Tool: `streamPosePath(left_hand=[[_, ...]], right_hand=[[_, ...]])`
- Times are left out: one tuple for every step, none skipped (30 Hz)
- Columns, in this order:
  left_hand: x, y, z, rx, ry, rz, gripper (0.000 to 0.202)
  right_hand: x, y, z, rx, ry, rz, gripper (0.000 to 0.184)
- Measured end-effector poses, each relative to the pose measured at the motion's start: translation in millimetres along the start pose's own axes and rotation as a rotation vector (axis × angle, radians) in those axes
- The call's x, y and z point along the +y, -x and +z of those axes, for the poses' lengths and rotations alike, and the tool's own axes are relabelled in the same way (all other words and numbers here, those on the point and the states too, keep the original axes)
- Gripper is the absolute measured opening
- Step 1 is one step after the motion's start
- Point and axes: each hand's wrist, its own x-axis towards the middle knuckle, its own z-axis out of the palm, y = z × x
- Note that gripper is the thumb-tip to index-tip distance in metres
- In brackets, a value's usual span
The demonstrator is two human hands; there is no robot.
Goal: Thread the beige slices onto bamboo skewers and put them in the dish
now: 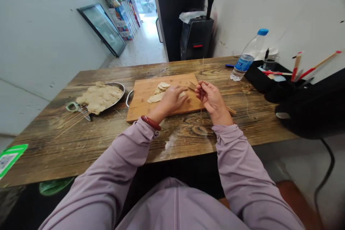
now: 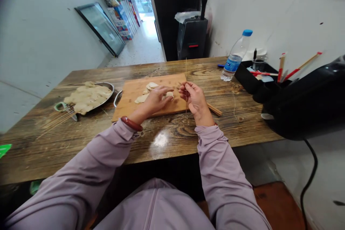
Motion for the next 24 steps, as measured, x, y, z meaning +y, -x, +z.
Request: streamPosePath(left_hand=[[7.8, 1.0, 3.0, 0.036, 0.126, -0.037, 0.023], [16.0, 1.7, 6.4, 0.039, 0.258, -0.071, 0.018], [24.0, 2.1, 9.9, 0.017, 0.394, -0.099, 0.017], [31.3, 2.2, 13.3, -0.002, 0.52, -0.124, 0.015], [37.6, 2.1, 16.4, -0.021, 0.631, -0.148, 0.014], [42.4, 1.9, 19.0, -0.027, 0.726, -0.178, 0.012], [45.8, 1.6, 21.1, -0.026, 0.805, -0.214, 0.01], [47.6, 1.5, 22.7, -0.02, 0.872, -0.253, 0.008], [48.0, 1.5, 23.8, -0.012, 0.93, -0.295, 0.009], [47.4, 1.6, 24.5, -0.011, 0.983, -0.332, 0.012], [46.0, 1.9, 24.9, -0.018, 1.031, -0.362, 0.016], [44.2, 2.3, 25.0, -0.028, 1.074, -0.383, 0.019], [42.5, 2.9, 24.7, -0.038, 1.111, -0.398, 0.021], [41.0, 3.7, 24.1, -0.051, 1.142, -0.41, 0.022], [40.1, 4.5, 23.2, -0.064, 1.166, -0.423, 0.023], [39.9, 5.3, 21.8, -0.076, 1.183, -0.438, 0.023], [40.3, 6.0, 20.1, -0.086, 1.197, -0.454, 0.023], [41.4, 6.6, 18.2, -0.096, 1.208, -0.47, 0.024], [42.8, 7.0, 16.3, -0.102, 1.217, -0.481, 0.024], [44.5, 7.2, 14.6, -0.105, 1.222, -0.486, 0.025], [46.0, 7.1, 13.1, -0.105, 1.221, -0.484, 0.026], [47.2, 6.9, 12.1, -0.102, 1.215, -0.476, 0.027], [48.0, 6.7, 11.5, -0.099, 1.203, -0.464, 0.028], [48.2, 6.5, 11.4, -0.095, 1.187, -0.451, 0.031]], right_hand=[[-0.8, 0.0, -0.4, 0.006, -0.028, 0.001, 0.029], [-0.9, -0.1, -0.5, 0.015, -0.037, -0.008, 0.028], [-0.3, -0.3, -0.5, 0.02, -0.025, -0.022, 0.027], [0.7, -0.7, -0.4, 0.016, 0.004, -0.035, 0.026], [1.9, -1.2, -0.3, 0.01, 0.036, -0.045, 0.026], [3.0, -1.6, -0.1, 0.007, 0.062, -0.047, 0.027], [3.9, -1.9, 0.2, 0.007, 0.077, -0.044, 0.028], [4.5, -2.0, 0.5, 0.011, 0.081, -0.039, 0.029], [4.7, -1.8, 0.9, 0.017, 0.075, -0.032, 0.03], [4.6, -1.4, 1.5, 0.025, 0.063, -0.026, 0.03], [4.2, -0.8, 2.2, 0.032, 0.05, -0.021, 0.03], [3.6, -0.1, 3.1, 0.038, 0.037, -0.018, 0.03], [2.9, 0.7, 4.0, 0.041, 0.025, -0.018, 0.029], [2.2, 1.4, 5.0, 0.043, 0.015, -0.02, 0.029], [1.6, 2.1, 6.0, 0.042, 0.009, -0.023, 0.029], [1.0, 2.7, 7.0, 0.041, 0.009, -0.026, 0.029], [0.5, 3.2, 8.0, 0.041, 0.016, -0.028, 0.029], [0.0, 3.6, 8.9, 0.043, 0.028, -0.03, 0.03], [-0.4, 3.9, 9.8, 0.044, 0.043, -0.033, 0.031], [-0.7, 4.2, 10.6, 0.045, 0.059, -0.038, 0.032], [-1.0, 4.5, 11.3, 0.044, 0.074, -0.047, 0.032], [-1.3, 4.9, 12.0, 0.041, 0.088, -0.059, 0.033], [-1.4, 5.2, 12.5, 0.036, 0.099, -0.073, 0.033], [-1.4, 5.6, 12.8, 0.029, 0.109, -0.086, 0.032]])
